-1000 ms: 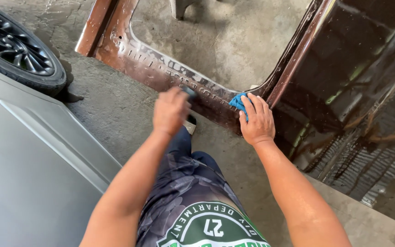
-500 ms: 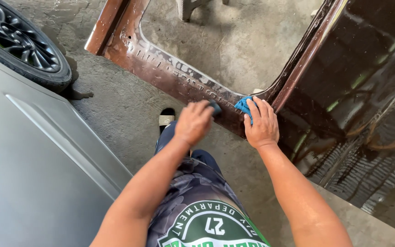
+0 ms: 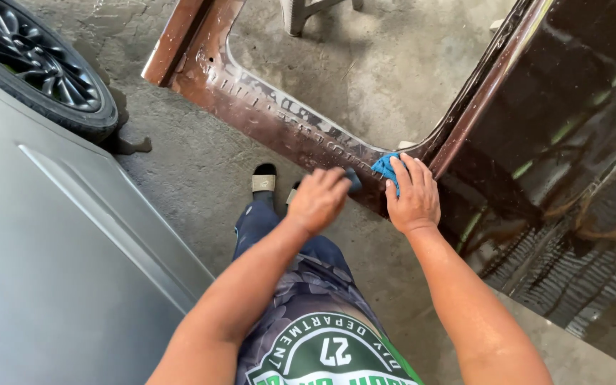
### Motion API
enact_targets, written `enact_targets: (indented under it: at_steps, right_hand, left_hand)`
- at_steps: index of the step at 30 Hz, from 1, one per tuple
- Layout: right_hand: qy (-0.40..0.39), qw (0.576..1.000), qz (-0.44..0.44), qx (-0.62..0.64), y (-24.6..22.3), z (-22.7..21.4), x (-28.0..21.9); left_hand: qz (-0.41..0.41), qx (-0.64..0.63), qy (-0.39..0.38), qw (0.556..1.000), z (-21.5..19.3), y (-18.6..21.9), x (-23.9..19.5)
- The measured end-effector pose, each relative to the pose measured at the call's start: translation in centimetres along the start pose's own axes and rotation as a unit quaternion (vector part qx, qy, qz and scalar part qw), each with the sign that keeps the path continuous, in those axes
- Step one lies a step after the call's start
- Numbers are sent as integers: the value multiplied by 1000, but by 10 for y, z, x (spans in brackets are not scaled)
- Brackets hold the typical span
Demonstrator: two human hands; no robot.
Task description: Wet sanding and wiping down a car hood during detailing.
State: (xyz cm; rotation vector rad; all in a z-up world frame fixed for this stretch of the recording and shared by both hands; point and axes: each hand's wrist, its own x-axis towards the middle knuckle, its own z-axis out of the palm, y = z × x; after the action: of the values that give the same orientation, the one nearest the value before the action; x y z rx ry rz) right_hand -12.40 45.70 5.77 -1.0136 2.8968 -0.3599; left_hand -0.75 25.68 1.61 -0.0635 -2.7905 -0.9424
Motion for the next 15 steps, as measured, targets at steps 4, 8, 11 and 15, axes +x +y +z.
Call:
enact_targets:
  at_steps: [4,8,11,15]
  right_hand:
    - [8,1000,1,8,0,-1,2]
    - [5,1000,3,4,0,1,-1]
    - [3,1000,3,3,-1,1,-1]
    - [-2,1000,3,1,-3,-2,2]
  left_hand:
    - [-72,39,60,995,-40,-65,11]
    - [-187,95,116,971,-52,-85,16]
    - [-144,66,77,984,-36,-55,10]
    - [-34,5,9,999,-36,-27,7]
